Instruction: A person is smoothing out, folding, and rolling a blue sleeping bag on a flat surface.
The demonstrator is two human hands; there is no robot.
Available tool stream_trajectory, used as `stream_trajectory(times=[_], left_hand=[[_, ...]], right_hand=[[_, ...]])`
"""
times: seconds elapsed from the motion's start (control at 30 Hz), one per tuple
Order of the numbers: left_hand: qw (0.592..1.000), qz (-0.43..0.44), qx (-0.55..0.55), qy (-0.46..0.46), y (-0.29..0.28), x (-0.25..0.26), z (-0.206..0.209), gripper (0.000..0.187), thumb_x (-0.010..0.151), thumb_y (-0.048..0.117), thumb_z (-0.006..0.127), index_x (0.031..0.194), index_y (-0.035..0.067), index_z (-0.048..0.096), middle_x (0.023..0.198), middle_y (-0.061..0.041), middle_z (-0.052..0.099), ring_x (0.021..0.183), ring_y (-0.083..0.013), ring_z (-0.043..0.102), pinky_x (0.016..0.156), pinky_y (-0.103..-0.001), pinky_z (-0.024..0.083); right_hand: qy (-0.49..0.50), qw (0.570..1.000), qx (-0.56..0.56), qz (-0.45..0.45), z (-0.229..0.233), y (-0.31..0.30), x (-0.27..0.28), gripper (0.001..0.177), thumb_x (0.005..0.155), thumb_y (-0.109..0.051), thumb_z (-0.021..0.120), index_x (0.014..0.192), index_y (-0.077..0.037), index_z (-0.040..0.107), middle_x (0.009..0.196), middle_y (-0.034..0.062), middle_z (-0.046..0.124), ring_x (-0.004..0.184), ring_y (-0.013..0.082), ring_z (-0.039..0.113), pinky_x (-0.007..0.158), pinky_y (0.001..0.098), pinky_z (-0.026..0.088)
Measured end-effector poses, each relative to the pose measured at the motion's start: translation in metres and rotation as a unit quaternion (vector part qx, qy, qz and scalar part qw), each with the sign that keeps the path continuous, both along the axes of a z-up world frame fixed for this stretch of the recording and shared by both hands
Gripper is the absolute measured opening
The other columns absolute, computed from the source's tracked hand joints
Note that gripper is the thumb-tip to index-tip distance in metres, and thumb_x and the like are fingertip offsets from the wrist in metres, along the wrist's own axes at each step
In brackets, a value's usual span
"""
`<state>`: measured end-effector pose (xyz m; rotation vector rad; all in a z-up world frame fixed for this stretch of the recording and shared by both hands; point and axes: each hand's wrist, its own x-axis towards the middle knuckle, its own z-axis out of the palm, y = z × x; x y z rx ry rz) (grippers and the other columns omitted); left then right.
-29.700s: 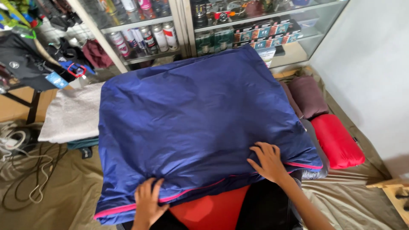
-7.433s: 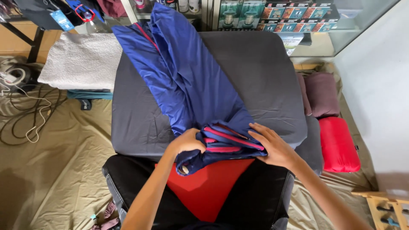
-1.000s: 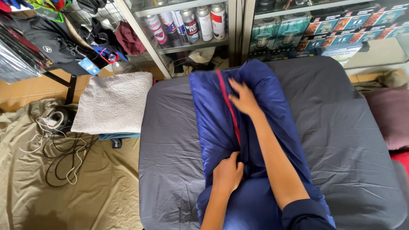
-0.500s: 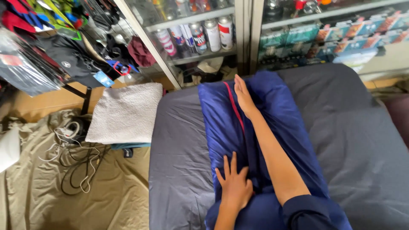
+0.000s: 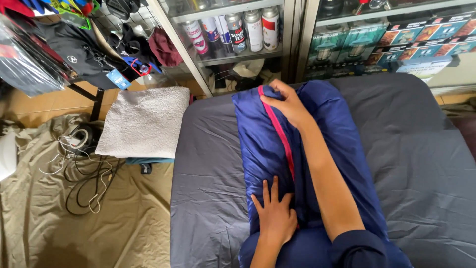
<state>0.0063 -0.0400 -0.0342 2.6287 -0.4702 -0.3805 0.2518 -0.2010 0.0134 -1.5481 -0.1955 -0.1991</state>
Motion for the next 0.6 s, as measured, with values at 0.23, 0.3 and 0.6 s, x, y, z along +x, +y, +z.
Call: stream_trajectory(times=[0.23,0.3,0.6], left_hand=[[1.0,0.008,-0.002,0.027,0.0,0.001,0.002,0.05,0.08,0.021,0.054,0.129,0.024,0.065,0.17,-0.01,0.016,0.155,-0.0389,0.004,0.112,-0.08,0.006],[1.0,0.006,-0.002,0.025,0.0,0.001,-0.002,0.05,0.081,0.022,0.054,0.129,0.026,0.065,0.17,-0.009,0.017,0.156,-0.0383,0.005,0.112,-0.08,0.006],[0.995,0.015,0.013,0.098,-0.004,0.004,0.019,0.05,0.089,0.031,0.042,0.136,0.022,0.055,0.172,-0.012,0.008,0.157,-0.0398,-0.002,0.115,-0.078,-0.001]], right_hand=[[-0.131,0.91,-0.296,-0.26,-0.152,-0.042,0.03,0.025,0.089,-0.015,0.081,0.107,-0.006,0.068,0.1,0.0138,0.065,0.093,0.0314,0.062,0.086,0.0405,0.048],[-0.072,0.879,-0.388,-0.267,-0.186,-0.05,0.045,0.033,0.093,-0.023,0.076,0.119,-0.002,0.07,0.109,0.0235,0.065,0.099,0.0431,0.063,0.09,0.0492,0.05],[-0.27,0.832,-0.398,-0.278,-0.003,-0.084,-0.033,0.021,0.092,-0.008,0.069,0.113,-0.003,0.069,0.108,0.0167,0.065,0.106,0.0388,0.06,0.098,0.0493,0.044]])
